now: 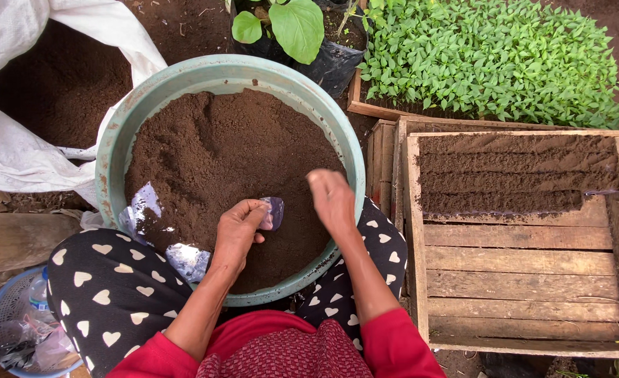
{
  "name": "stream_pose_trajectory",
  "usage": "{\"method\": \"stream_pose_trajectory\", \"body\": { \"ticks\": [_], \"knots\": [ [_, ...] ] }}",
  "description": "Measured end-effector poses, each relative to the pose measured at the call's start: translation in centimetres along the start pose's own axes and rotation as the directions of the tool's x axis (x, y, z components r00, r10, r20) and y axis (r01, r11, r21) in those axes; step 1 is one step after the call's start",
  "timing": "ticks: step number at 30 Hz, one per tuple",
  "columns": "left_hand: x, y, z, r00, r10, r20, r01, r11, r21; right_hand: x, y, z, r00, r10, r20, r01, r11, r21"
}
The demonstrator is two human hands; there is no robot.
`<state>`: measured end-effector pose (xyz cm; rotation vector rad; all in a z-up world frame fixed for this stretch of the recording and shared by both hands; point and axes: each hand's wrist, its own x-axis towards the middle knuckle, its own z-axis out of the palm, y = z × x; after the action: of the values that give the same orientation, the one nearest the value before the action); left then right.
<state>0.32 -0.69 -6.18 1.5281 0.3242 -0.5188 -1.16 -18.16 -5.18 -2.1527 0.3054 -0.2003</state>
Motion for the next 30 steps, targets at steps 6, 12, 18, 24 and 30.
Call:
{"method": "stream_pose_trajectory", "body": {
  "ticks": [6, 12, 18, 24, 30],
  "knots": [
    [0.5, -0.8, -0.2, 0.997, 0.074, -0.008, -0.074, 0.997, 0.024, 0.5, 4.0, 7.0, 0.967, 0.241, -0.083, -0.254, 0.938, -0.237],
    [-0.4, 1.5, -0.5, 0.984, 0.176, -0.037, -0.143, 0.889, 0.435, 0.1, 8.1, 9.3, 0.905, 0.426, -0.016, -0.417, 0.893, 0.169],
    [0.7, -0.2, -0.2, 0.959, 0.283, -0.012, -0.188, 0.670, 0.718, 1.7, 1.4, 5.2, 0.700, 0.588, 0.404, -0.527, 0.044, 0.849],
    [0.9, -0.7, -0.1, 0.952, 0.304, 0.029, -0.222, 0.623, 0.750, 2.9, -5.7, 4.2, 0.860, 0.417, 0.295, -0.367, 0.103, 0.924],
    [1.3, -0.8, -1.0, 0.973, 0.232, -0.008, -0.162, 0.703, 0.693, 4.3, -3.2, 7.6, 0.921, 0.327, 0.213, -0.323, 0.332, 0.886]
  ]
}}
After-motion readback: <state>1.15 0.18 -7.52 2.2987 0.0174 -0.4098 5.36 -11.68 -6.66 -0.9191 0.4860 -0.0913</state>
